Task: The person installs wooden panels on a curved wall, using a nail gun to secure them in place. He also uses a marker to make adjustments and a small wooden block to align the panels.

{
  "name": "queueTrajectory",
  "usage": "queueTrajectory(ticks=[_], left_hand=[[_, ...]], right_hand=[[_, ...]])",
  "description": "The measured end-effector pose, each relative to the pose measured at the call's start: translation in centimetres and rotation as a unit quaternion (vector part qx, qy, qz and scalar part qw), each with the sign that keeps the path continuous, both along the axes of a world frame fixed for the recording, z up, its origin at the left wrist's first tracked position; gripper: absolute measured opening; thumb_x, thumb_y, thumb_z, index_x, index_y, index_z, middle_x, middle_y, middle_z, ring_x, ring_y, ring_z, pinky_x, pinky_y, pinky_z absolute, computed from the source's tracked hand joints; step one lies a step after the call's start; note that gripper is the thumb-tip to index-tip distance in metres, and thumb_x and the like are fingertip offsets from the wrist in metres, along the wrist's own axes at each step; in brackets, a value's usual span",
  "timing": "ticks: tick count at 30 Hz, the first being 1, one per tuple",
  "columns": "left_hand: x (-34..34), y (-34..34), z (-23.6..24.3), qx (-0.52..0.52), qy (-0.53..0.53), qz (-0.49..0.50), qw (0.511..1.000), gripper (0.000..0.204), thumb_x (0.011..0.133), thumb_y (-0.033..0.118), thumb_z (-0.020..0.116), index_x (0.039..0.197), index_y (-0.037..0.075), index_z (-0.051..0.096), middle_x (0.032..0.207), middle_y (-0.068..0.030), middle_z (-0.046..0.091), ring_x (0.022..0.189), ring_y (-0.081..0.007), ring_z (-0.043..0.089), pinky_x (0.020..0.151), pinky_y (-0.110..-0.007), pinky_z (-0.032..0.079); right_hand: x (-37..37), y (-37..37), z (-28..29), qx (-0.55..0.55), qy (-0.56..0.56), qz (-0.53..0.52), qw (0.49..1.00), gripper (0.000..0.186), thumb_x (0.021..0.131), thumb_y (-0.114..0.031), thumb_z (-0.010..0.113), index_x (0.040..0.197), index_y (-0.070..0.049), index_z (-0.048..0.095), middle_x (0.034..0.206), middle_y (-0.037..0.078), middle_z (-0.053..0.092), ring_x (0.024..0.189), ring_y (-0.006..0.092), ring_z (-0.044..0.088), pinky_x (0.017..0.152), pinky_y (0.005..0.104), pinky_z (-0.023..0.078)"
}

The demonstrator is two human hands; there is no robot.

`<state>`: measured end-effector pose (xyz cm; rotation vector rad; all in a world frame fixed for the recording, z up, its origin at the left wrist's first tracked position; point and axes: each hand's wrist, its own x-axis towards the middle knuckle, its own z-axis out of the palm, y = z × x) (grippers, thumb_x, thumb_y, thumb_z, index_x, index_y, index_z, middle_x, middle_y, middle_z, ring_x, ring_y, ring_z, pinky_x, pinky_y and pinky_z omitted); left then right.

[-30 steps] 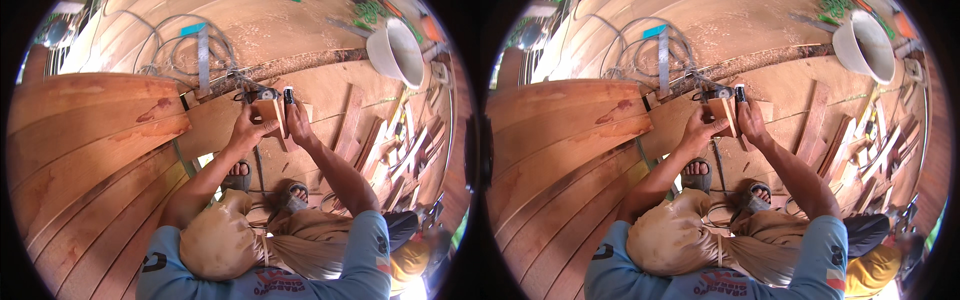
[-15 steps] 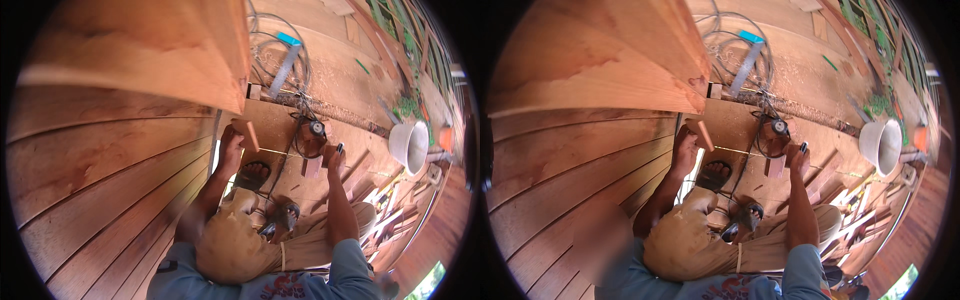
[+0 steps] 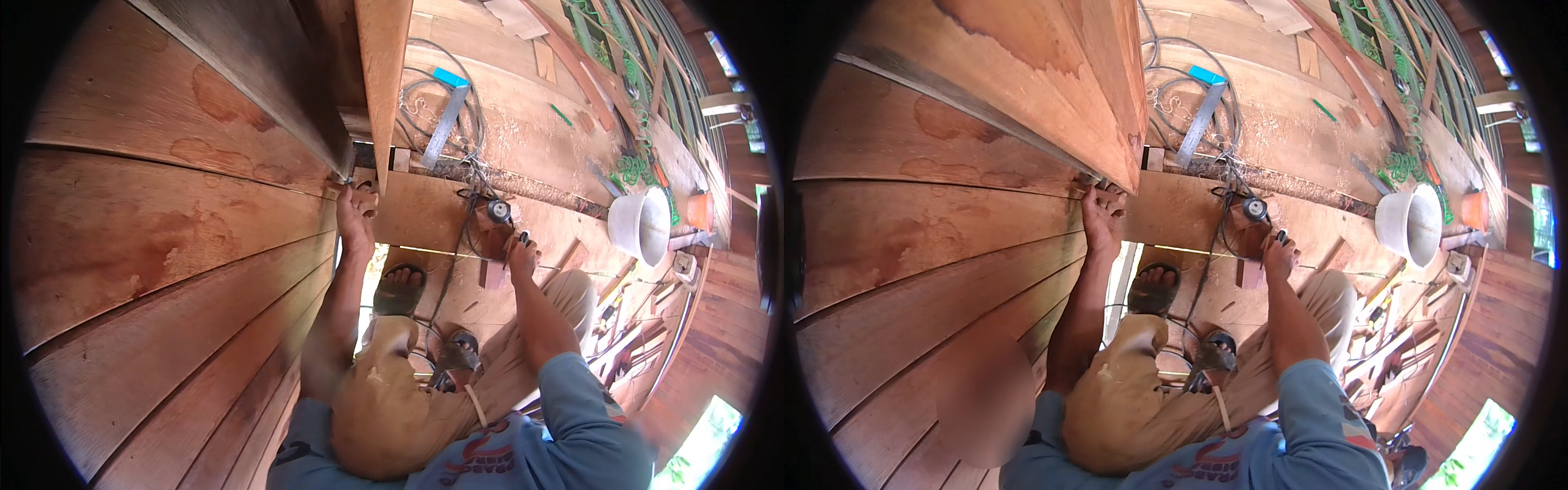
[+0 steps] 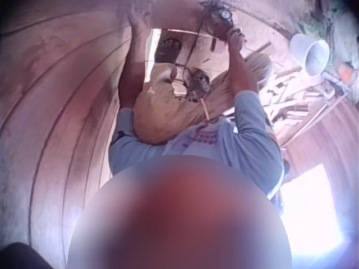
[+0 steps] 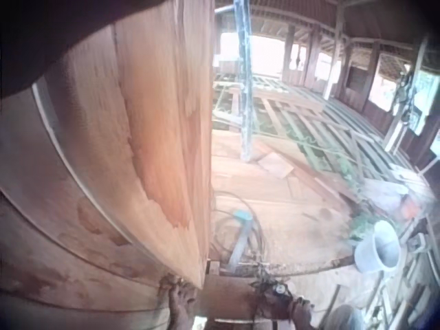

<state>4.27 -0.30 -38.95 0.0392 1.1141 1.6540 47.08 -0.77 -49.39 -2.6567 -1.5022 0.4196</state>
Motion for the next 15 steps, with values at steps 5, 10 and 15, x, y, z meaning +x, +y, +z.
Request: queueTrajectory(ticks=[5, 10, 15], left_hand=[[-0.7, 0.6, -0.8, 0.016, 0.000, -0.001, 1.000, 0.033, 0.096, 0.043, 0.065, 0.114, 0.015, 0.058, 0.100, 0.0011, 0.061, 0.083, -0.0124, 0.060, 0.078, -0.032, 0.046], [0.1, 1.1, -0.8, 0.029, 0.009, 0.062, 0.998, 0.030, 0.095, 0.035, 0.067, 0.111, 0.011, 0.058, 0.092, 0.0002, 0.061, 0.081, -0.0147, 0.062, 0.079, -0.036, 0.053], [-0.3, -0.1, -1.1, 0.025, 0.006, 0.031, 0.999, 0.030, 0.096, 0.035, 0.066, 0.106, 0.007, 0.060, 0.092, -0.0065, 0.063, 0.085, -0.0195, 0.065, 0.077, -0.038, 0.058]], right_hand=[[-0.9, 0.1, 2.3, -0.002, 0.076, -0.057, 0.996, 0.045, 0.096, -0.034, 0.050, 0.126, -0.001, 0.058, 0.121, 0.028, 0.060, 0.117, 0.0446, 0.055, 0.099, 0.0529, 0.044], [-1.6, 0.3, 4.2, -0.023, 0.132, -0.074, 0.988, 0.047, 0.095, -0.032, 0.048, 0.129, -0.002, 0.057, 0.120, 0.029, 0.061, 0.113, 0.0451, 0.059, 0.096, 0.0506, 0.047], [-1.5, 0.0, 3.4, -0.009, 0.087, -0.074, 0.993, 0.047, 0.093, -0.028, 0.052, 0.133, -0.004, 0.055, 0.126, 0.030, 0.055, 0.114, 0.0458, 0.057, 0.096, 0.0513, 0.047]])
